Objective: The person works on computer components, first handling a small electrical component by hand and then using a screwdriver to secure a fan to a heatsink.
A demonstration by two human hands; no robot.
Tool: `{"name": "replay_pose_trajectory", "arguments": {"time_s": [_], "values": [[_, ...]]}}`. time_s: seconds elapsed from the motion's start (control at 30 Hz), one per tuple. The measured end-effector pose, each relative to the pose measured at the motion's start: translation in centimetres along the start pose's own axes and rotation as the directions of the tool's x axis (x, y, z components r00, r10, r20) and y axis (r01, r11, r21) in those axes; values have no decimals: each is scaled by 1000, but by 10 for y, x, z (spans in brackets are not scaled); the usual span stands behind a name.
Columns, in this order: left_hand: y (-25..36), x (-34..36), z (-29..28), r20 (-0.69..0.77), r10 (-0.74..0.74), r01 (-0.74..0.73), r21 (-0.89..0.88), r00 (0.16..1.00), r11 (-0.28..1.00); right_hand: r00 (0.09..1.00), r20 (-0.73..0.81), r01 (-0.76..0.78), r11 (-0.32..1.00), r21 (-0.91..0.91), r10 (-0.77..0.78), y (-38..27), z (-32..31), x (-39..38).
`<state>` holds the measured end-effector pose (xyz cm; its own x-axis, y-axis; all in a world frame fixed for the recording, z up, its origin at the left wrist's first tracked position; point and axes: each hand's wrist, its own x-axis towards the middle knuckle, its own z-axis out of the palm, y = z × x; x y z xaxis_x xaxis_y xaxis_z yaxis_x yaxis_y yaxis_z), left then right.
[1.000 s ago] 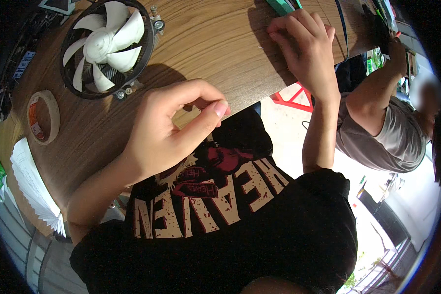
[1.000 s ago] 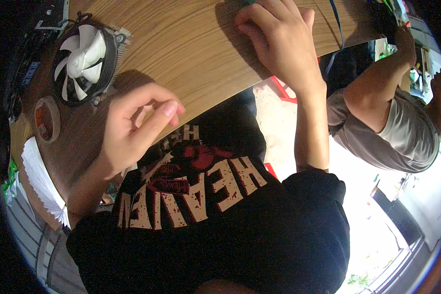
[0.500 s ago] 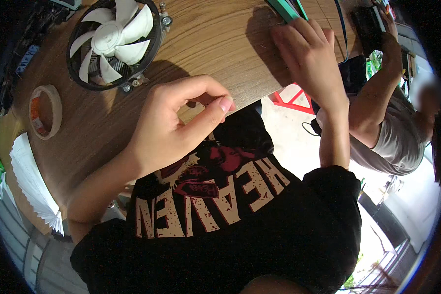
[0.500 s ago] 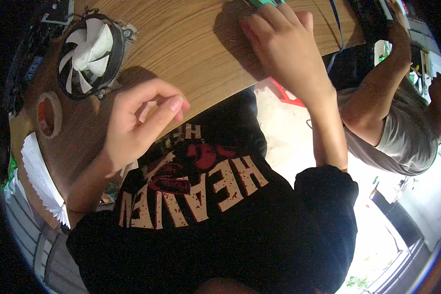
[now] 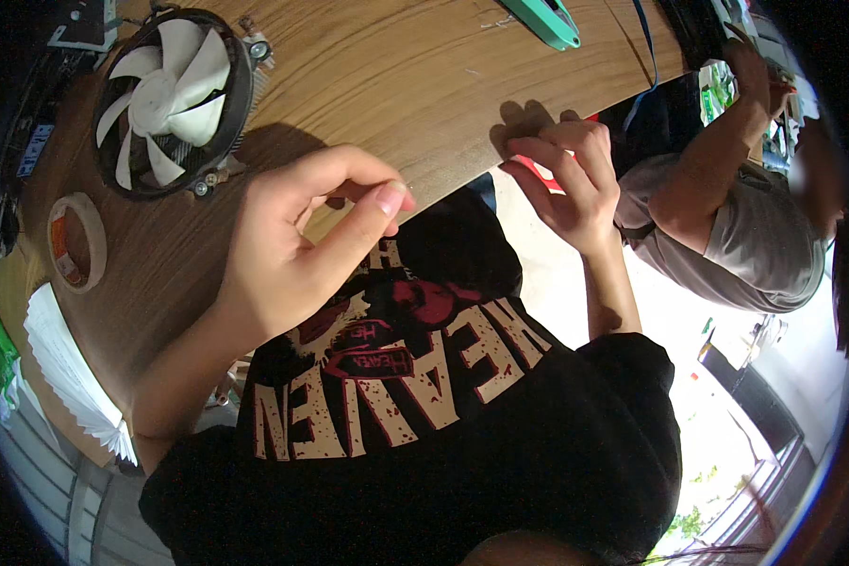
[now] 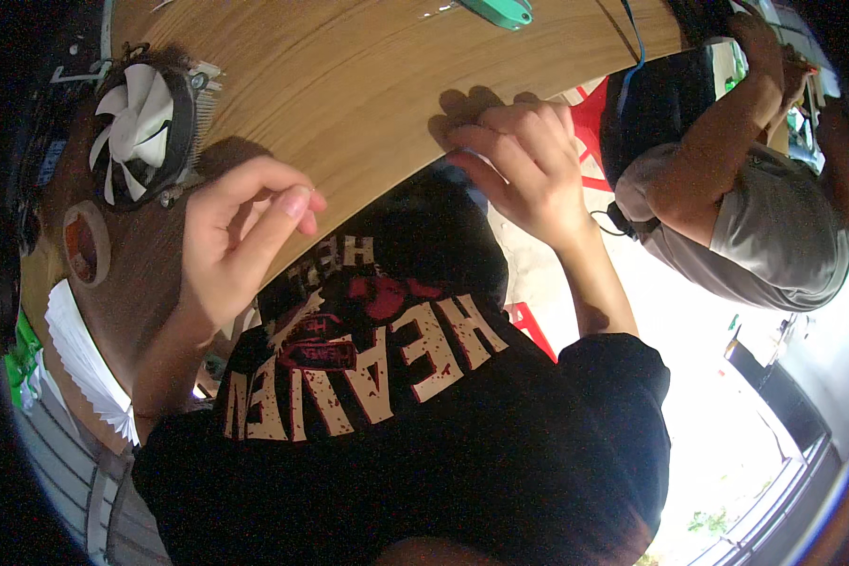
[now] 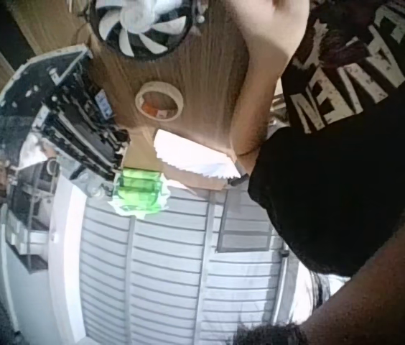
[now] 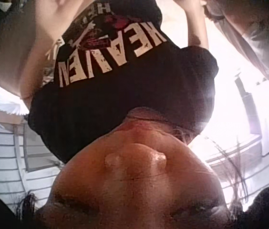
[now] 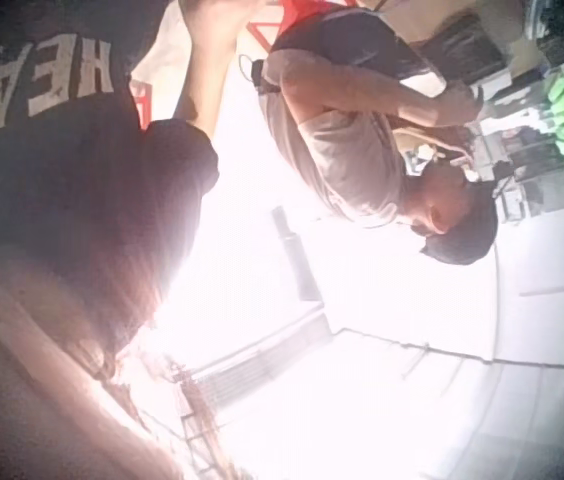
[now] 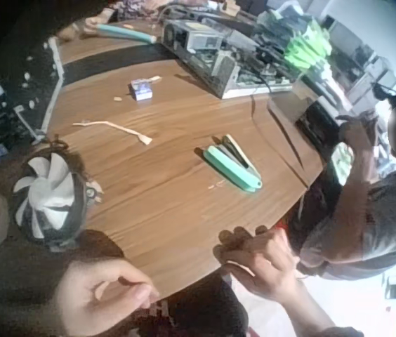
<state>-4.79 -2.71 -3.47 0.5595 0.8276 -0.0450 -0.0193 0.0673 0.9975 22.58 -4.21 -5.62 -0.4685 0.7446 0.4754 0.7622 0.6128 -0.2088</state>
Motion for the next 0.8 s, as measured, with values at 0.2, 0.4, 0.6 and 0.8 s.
{"name": "replay_pose_trajectory", "arguments": {"time_s": [0.2, 0.4, 0.6, 0.8], "values": [[8, 3, 4, -4, -41, 41, 18, 999, 999, 988, -32, 152, 988, 24, -151, 12, 0, -5], [7, 6, 7, -23, -28, 28, -1, 999, 1000, 998, -40, 57, 986, 158, -51, 2, -8, -1], [13, 6, 9, -49, -95, 90, -85, 994, 992, 967, -14, -222, 868, 445, 254, -28, -11, 26], [8, 12, 2, 14, -198, 184, -438, 980, 880, 937, 70, -306, 705, 640, 343, -43, -5, 49]]}}
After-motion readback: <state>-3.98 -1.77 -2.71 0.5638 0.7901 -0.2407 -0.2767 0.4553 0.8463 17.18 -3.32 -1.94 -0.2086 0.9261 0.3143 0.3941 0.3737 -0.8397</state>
